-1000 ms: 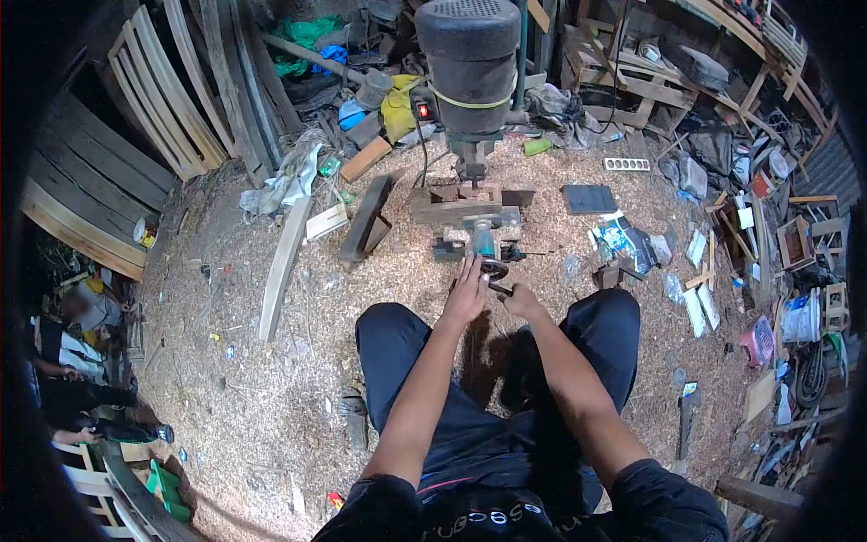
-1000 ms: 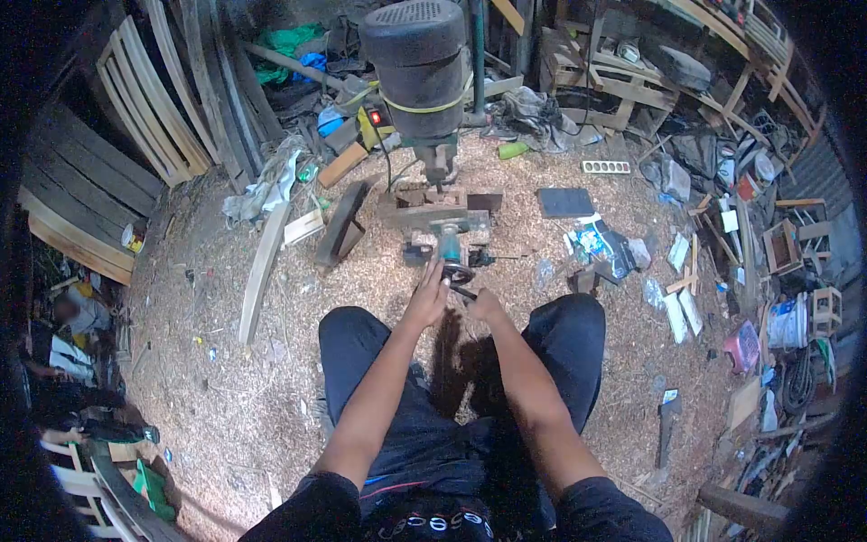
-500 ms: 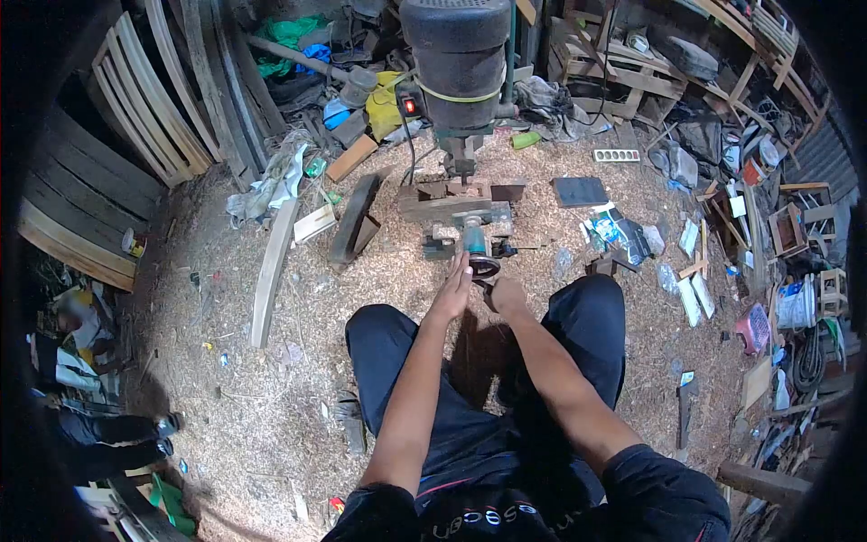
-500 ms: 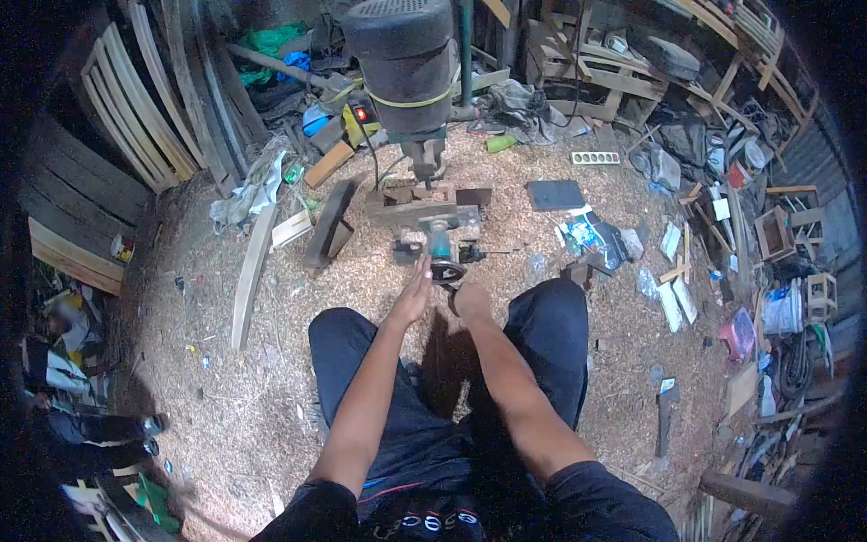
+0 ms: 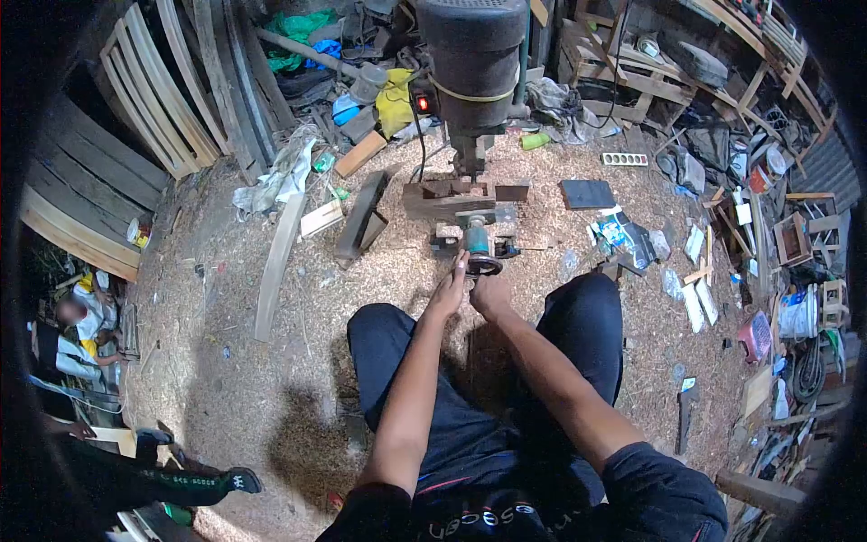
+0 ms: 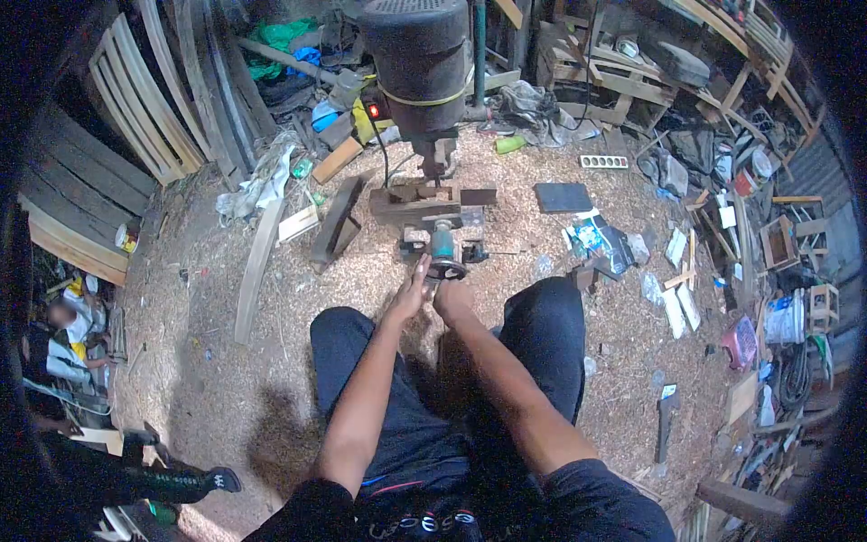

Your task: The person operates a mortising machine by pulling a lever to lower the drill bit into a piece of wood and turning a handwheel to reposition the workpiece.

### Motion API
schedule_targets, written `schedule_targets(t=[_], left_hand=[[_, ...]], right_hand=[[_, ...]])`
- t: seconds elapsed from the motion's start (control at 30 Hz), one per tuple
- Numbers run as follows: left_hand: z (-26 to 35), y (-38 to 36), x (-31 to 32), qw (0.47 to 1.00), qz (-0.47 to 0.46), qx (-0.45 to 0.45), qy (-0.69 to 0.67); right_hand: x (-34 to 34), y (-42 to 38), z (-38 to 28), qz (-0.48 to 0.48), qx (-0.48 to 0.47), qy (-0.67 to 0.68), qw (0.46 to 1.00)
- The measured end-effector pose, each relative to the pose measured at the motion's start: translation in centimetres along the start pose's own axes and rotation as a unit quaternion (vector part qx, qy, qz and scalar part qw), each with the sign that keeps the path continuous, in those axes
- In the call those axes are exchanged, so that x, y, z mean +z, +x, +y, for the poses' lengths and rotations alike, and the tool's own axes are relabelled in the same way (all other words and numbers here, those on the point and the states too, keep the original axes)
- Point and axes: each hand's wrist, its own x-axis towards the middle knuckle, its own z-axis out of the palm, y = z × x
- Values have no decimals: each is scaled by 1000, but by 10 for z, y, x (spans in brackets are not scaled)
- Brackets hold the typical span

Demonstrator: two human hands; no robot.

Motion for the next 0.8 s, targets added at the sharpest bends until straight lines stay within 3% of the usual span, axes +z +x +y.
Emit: schedule_targets(t=[0.1, 0.13, 0.23, 0.27, 0.37, 0.4, 0.47, 0.5, 0.53, 0.6, 0.67, 0.7, 0.8], left_hand=[[7, -5, -1, 998, -2, -50, 29], [5, -5, 1, 999, 1, -26, -25], [-7, 1, 1, 1000, 0, 11, -9], [-10, 3, 6, 999, 45, 17, -3], [-4, 9, 0, 987, 60, -59, -140], [9, 8, -6, 989, 146, 8, -34], [54, 12, -29, 971, 227, 68, -28], [96, 9, -44, 965, 252, 77, 2], [134, 16, -56, 947, 297, 120, -7], [209, 35, -76, 891, 388, 236, 14], [288, 52, -96, 829, 421, 366, 44], [317, 68, -106, 787, 446, 420, 74], [387, 105, -129, 700, 485, 506, 140]], right_hand=[[5, 3, 6, 31, 2, 37, 999], [6, 0, 9, 32, 7, 57, 998], [-10, -7, 17, -5, -6, 79, 997], [-21, -16, 16, -15, 0, 82, 997], [-43, -13, 29, -16, -42, 73, 996], [-64, -12, 33, -12, -53, 68, 996], [-104, 5, 45, 35, -72, 49, 996], [-135, 13, 47, 102, -70, 59, 991], [-194, -16, 34, 189, -71, 154, 967], [-279, -29, 16, 252, -70, 267, 928], [-351, -39, -3, 409, -170, 311, 841], [-380, -31, -9, 459, -166, 310, 816], [-460, -20, -30, 514, -171, 316, 779]])
